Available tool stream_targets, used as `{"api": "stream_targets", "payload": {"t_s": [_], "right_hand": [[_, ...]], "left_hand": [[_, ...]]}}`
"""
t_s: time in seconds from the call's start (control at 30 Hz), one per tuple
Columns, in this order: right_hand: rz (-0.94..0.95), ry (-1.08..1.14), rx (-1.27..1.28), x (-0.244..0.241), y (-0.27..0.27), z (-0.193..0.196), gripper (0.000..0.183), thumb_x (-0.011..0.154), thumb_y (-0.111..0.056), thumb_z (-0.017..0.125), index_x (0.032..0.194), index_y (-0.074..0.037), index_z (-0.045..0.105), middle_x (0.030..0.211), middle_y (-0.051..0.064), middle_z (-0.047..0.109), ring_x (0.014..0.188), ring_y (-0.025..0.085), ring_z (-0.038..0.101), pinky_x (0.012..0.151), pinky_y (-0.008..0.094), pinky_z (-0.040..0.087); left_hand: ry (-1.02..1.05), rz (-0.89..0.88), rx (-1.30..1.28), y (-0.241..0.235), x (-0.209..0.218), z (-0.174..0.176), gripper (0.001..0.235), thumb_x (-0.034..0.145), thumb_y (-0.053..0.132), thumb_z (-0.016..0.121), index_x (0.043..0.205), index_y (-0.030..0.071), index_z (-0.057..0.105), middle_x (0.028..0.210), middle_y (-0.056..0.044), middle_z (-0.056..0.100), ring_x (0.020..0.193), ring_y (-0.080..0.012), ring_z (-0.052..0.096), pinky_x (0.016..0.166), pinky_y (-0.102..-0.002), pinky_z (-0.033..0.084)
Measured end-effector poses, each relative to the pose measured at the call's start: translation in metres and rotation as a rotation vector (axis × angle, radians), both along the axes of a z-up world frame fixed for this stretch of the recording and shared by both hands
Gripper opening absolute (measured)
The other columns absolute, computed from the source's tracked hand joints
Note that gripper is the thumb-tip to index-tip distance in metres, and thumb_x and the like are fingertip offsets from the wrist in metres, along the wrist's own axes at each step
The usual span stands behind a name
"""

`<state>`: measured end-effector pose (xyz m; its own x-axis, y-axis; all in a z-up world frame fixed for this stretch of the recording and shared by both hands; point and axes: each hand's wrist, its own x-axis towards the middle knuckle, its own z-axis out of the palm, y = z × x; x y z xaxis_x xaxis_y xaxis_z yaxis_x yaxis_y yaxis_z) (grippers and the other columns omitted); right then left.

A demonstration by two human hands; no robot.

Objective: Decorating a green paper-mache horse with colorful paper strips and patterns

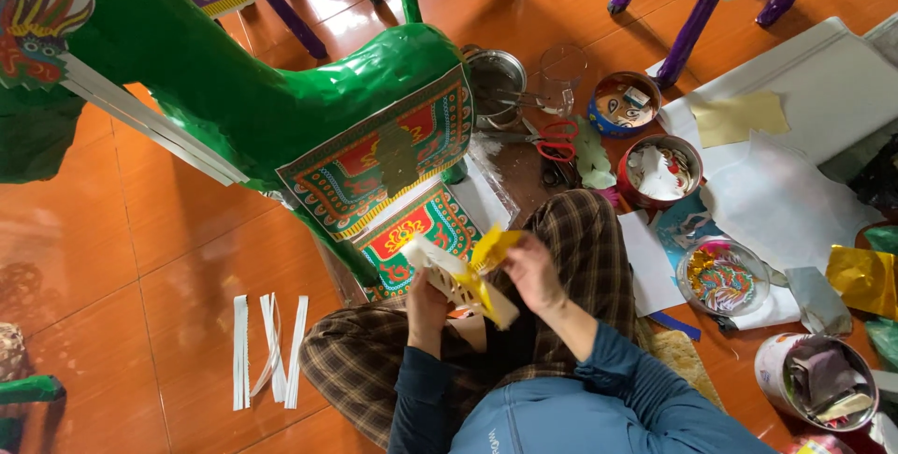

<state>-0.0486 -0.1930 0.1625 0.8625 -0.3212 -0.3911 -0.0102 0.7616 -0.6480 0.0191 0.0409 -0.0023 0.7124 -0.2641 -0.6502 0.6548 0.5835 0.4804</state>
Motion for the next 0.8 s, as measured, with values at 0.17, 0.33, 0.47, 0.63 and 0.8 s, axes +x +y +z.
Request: {"api": "stream_targets", "payload": {"t_s": [0.17, 0.33, 0.47, 0.63, 0.8], "right_hand": [[-0.196, 0.034, -0.137, -0.012, -0.084, 0.007, 0.020, 0.093, -0.010, 0.069, 0.111, -0.015, 0.061, 0.104, 0.007, 0.068, 0.097, 0.024, 0.068, 0.087, 0.043, 0.059], [-0.436, 0.222, -0.692, -0.064, -0.213, 0.022, 0.022, 0.089, -0.018, 0.076, 0.109, -0.023, 0.069, 0.069, 0.006, 0.063, 0.048, 0.016, 0.065, 0.041, 0.025, 0.054], [-0.191, 0.458, -1.536, -0.137, -0.266, 0.063, 0.021, 0.110, -0.005, 0.066, 0.129, 0.001, 0.069, 0.112, 0.017, 0.075, 0.092, 0.034, 0.072, 0.080, 0.042, 0.057], [0.456, 1.082, -1.818, -0.176, -0.276, 0.021, 0.035, 0.099, -0.025, 0.068, 0.131, -0.010, 0.066, 0.110, 0.022, 0.081, 0.097, 0.047, 0.076, 0.086, 0.056, 0.060], [1.051, 1.251, -1.529, -0.207, -0.279, -0.100, 0.046, 0.099, -0.017, 0.052, 0.140, -0.006, 0.068, 0.135, 0.031, 0.080, 0.134, 0.047, 0.074, 0.107, 0.068, 0.054]], "left_hand": [[-0.086, 0.321, -0.084, -0.016, -0.011, 0.063, 0.021, 0.110, 0.031, 0.067, 0.101, 0.012, 0.073, 0.092, -0.002, 0.072, 0.085, -0.0236, 0.073, 0.080, -0.040, 0.063], [-0.050, 0.383, -0.120, -0.017, -0.012, 0.062, 0.027, 0.106, 0.031, 0.073, 0.083, 0.017, 0.072, 0.071, 0.002, 0.070, 0.067, -0.0197, 0.072, 0.067, -0.033, 0.064], [-0.179, 0.292, -0.253, -0.008, -0.014, 0.016, 0.033, 0.111, 0.020, 0.057, 0.137, 0.000, 0.061, 0.125, -0.016, 0.073, 0.109, -0.0297, 0.072, 0.095, -0.041, 0.059], [-0.116, 0.195, -0.257, -0.013, -0.016, 0.025, 0.044, 0.112, 0.024, 0.054, 0.142, -0.008, 0.054, 0.127, -0.024, 0.068, 0.110, -0.0361, 0.070, 0.101, -0.047, 0.058], [-0.054, 0.244, -0.181, -0.014, -0.013, 0.026, 0.021, 0.106, 0.029, 0.068, 0.106, 0.009, 0.075, 0.106, -0.021, 0.082, 0.097, -0.0392, 0.082, 0.090, -0.053, 0.070]]}}
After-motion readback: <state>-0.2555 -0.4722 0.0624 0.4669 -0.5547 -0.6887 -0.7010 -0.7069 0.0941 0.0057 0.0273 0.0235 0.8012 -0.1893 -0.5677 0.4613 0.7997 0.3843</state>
